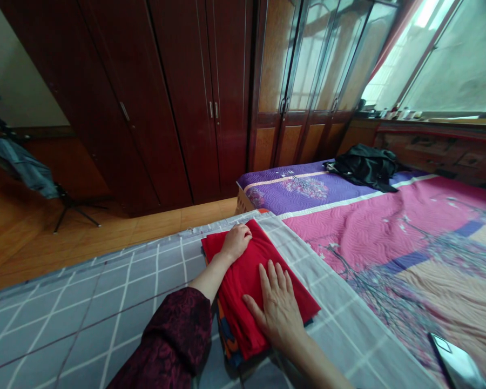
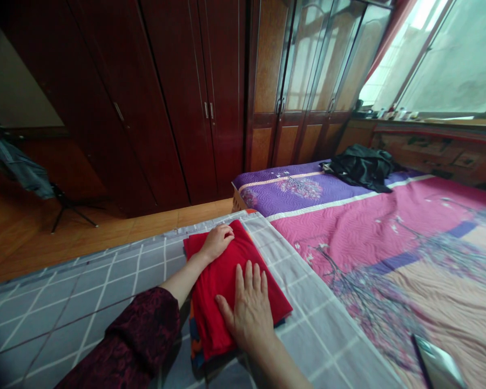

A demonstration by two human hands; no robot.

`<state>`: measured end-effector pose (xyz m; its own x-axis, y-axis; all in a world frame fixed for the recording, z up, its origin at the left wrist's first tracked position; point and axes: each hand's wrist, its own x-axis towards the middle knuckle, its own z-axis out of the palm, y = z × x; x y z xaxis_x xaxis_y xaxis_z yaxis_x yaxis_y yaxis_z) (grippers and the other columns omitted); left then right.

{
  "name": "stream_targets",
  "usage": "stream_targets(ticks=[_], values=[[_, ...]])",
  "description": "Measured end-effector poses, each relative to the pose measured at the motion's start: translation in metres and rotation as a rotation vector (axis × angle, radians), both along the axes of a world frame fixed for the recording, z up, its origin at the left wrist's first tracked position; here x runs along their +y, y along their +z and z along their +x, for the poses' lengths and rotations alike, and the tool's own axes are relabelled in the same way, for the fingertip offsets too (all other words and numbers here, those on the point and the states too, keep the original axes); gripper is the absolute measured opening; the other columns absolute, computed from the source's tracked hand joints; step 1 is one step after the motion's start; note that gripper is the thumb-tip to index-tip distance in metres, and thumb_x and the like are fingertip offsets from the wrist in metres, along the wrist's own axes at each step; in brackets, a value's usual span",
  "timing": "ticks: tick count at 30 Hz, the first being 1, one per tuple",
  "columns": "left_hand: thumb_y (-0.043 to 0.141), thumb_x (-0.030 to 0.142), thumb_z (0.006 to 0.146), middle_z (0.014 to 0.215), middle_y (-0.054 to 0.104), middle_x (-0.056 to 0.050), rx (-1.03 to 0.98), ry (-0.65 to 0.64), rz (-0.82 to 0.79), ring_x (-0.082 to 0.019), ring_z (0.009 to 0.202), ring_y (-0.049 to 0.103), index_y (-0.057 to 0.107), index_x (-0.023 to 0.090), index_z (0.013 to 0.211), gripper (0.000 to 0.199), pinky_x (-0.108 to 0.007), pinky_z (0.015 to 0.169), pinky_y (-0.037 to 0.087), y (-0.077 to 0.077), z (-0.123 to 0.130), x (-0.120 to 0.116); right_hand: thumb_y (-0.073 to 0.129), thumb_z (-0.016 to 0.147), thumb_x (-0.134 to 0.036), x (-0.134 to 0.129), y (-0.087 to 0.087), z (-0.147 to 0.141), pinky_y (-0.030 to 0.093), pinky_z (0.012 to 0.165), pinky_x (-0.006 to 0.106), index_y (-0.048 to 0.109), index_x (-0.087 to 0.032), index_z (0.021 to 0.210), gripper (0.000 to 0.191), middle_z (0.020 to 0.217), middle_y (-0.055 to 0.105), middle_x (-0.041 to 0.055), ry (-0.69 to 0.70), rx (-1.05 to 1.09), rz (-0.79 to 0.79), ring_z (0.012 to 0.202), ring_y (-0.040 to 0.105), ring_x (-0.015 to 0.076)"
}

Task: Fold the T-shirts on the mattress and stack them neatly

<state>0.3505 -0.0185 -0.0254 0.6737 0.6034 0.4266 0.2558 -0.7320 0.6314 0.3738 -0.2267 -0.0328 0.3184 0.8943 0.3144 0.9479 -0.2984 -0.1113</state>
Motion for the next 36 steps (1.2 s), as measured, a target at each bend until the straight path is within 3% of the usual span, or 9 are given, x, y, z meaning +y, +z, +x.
stream_targets(ticks=[6, 11, 15, 18, 22, 28, 36], values=[[0.051, 0.015, 0.083, 0.077, 0.067, -0.003, -0.093, 0.210, -0.107, -0.016, 0.075, 0.062, 0.062, 0.016, 0.075, 0.014, -0.026, 0.073, 0.046, -0.002, -0.009, 0.022, 0.033, 0.087, -0.064, -0.001, 0.004, -0.001, 0.026, 0.108, 0.053, 0.041, -0.007, 0.139, 0.077, 0.145, 0.033, 0.0218, -0.004, 0.012, -0.017, 0.136, 0.024, 0.0374], [0.041, 0.018, 0.088, 0.072, 0.065, -0.003, -0.112, 0.368, -0.109, -0.016, 0.070, 0.061, 0.062, 0.016, 0.081, 0.023, -0.025, 0.065, 0.045, 0.014, -0.032, 0.052, 0.032, 0.088, -0.064, -0.002, 0.005, -0.001, 0.025, 0.109, 0.053, 0.039, -0.007, 0.140, 0.077, 0.145, 0.033, 0.0221, -0.003, 0.026, -0.023, 0.136, 0.023, 0.0373], [0.054, 0.020, 0.084, 0.075, 0.066, -0.001, -0.031, 0.192, -0.003, -0.016, 0.074, 0.061, 0.065, 0.018, 0.076, 0.014, -0.024, 0.070, 0.045, 0.024, -0.030, 0.034, 0.032, 0.088, -0.065, -0.002, 0.004, -0.001, 0.025, 0.109, 0.054, 0.039, -0.008, 0.140, 0.078, 0.145, 0.033, 0.0216, -0.003, 0.034, -0.028, 0.136, 0.023, 0.0376], [0.062, 0.016, 0.080, 0.083, 0.066, -0.002, 0.051, 0.025, 0.104, -0.017, 0.085, 0.060, 0.069, 0.020, 0.077, 0.009, -0.026, 0.080, 0.044, 0.022, -0.020, 0.012, 0.031, 0.087, -0.065, -0.002, 0.004, -0.001, 0.026, 0.109, 0.054, 0.041, -0.007, 0.139, 0.078, 0.144, 0.034, 0.0219, -0.005, 0.034, -0.037, 0.136, 0.024, 0.0377], [0.063, 0.013, 0.080, 0.088, 0.065, -0.004, 0.140, -0.079, 0.221, -0.020, 0.092, 0.056, 0.071, 0.019, 0.087, 0.013, -0.032, 0.087, 0.043, 0.019, -0.016, 0.001, 0.032, 0.087, -0.065, -0.002, 0.005, -0.001, 0.025, 0.109, 0.053, 0.041, -0.007, 0.139, 0.078, 0.145, 0.033, 0.0219, -0.003, 0.031, -0.022, 0.136, 0.024, 0.0371], [0.061, 0.016, 0.083, 0.088, 0.064, -0.005, 0.250, -0.137, 0.329, -0.022, 0.094, 0.055, 0.070, 0.021, 0.081, 0.010, -0.037, 0.088, 0.042, 0.024, -0.017, 0.001, 0.033, 0.087, -0.065, -0.001, 0.003, 0.000, 0.026, 0.109, 0.054, 0.042, -0.007, 0.138, 0.078, 0.145, 0.034, 0.0220, -0.008, 0.029, -0.020, 0.136, 0.025, 0.0374], [0.059, 0.011, 0.078, 0.085, 0.062, -0.007, 0.286, -0.065, 0.326, -0.023, 0.094, 0.056, 0.061, 0.019, 0.071, 0.011, -0.035, 0.089, 0.041, 0.027, -0.004, -0.004, 0.032, 0.087, -0.066, -0.002, 0.001, -0.001, 0.026, 0.109, 0.052, 0.043, -0.008, 0.138, 0.078, 0.145, 0.034, 0.0201, -0.008, 0.014, 0.000, 0.136, 0.026, 0.0361]])
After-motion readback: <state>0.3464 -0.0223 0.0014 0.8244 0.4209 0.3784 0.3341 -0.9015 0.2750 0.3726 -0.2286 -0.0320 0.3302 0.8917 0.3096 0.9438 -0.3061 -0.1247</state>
